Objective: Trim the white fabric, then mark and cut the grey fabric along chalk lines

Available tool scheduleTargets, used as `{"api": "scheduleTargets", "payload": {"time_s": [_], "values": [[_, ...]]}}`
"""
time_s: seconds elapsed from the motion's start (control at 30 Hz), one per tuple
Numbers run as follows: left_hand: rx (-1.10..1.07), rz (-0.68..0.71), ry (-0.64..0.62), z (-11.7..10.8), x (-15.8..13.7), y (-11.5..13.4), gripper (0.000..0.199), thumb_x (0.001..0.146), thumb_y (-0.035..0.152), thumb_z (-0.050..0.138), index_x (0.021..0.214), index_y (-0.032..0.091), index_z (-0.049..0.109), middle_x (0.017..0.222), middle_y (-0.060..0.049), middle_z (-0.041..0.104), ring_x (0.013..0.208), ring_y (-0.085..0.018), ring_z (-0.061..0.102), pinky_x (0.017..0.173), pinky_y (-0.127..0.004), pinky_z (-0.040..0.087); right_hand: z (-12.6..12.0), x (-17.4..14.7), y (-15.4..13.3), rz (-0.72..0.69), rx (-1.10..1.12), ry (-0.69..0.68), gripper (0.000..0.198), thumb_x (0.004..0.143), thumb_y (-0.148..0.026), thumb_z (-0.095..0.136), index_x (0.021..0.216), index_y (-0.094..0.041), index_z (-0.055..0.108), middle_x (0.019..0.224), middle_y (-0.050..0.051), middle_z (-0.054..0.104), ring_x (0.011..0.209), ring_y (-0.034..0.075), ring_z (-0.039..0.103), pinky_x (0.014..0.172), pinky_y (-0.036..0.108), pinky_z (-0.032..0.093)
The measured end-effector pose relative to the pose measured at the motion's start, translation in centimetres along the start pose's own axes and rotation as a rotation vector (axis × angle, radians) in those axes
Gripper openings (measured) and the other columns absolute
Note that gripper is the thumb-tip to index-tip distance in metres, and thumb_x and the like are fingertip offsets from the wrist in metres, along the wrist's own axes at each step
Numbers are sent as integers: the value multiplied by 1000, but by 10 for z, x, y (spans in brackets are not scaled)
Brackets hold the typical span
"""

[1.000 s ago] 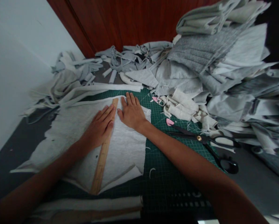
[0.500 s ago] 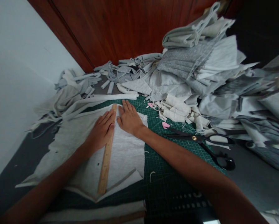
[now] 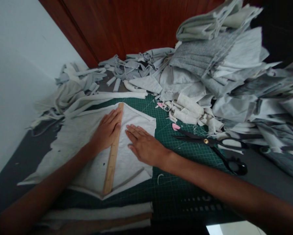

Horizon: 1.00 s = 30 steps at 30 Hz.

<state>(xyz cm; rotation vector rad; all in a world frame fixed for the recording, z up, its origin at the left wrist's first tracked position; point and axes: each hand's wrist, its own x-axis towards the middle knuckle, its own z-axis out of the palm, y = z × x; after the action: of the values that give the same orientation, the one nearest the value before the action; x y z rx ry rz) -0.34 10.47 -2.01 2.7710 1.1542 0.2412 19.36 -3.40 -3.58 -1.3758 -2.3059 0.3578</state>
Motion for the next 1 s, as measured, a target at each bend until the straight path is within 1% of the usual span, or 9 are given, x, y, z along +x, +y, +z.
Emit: {"api": "scheduleTargets", "payload": {"time_s": [0.07,0.13,0.27,0.47,0.6,0.77,0.9,1.0], "values": [[-2,-11,4,0,1,1,62,107,30,25,165,13,36,175,-12,33,165,-29,28,135,-56,24,-2,7,9,-7,7,-6,58,112,-29,36,162,-1,39,174,21,31,165,29,25,137,51,25],[-4,-20,8,1,2,1,62,107,30,26,165,13,37,175,-12,33,164,-29,29,135,-57,24,-2,10,12,-10,7,4,57,112,-29,36,163,-3,39,173,21,32,165,28,25,136,53,25],[-4,-30,11,2,1,4,61,107,29,27,164,12,39,175,-12,34,165,-28,28,135,-54,22,-1,6,14,-35,-4,28,59,112,-32,38,165,-8,37,174,20,31,165,27,24,135,57,25],[0,-63,20,3,6,7,61,107,28,29,165,12,39,175,-10,34,165,-26,27,136,-52,21,-10,5,27,-91,-9,3,59,112,-34,38,166,-11,37,173,19,33,164,27,27,134,58,27],[2,-55,49,5,9,7,61,107,28,29,165,12,38,174,-11,36,164,-27,28,136,-52,22,-16,5,31,-67,-41,2,56,112,-32,37,163,-9,41,174,19,33,164,28,27,134,59,26],[-2,-43,56,5,9,8,60,107,27,29,166,15,37,174,-11,37,164,-27,28,135,-52,22,-18,-1,30,-41,-16,26,55,111,-30,40,164,-15,41,173,16,36,164,26,29,134,60,27],[12,-58,25,3,7,11,61,107,27,29,166,12,35,175,-11,34,165,-27,27,136,-51,20,-18,-4,31,-46,-3,43,52,111,-29,41,159,-12,47,171,18,39,163,27,32,133,60,29],[15,-58,20,2,7,12,61,107,27,29,166,12,35,175,-11,34,165,-27,26,136,-50,19,-21,-4,31,-68,6,80,47,110,-28,43,152,-9,54,166,18,47,159,29,39,131,58,35]]}}
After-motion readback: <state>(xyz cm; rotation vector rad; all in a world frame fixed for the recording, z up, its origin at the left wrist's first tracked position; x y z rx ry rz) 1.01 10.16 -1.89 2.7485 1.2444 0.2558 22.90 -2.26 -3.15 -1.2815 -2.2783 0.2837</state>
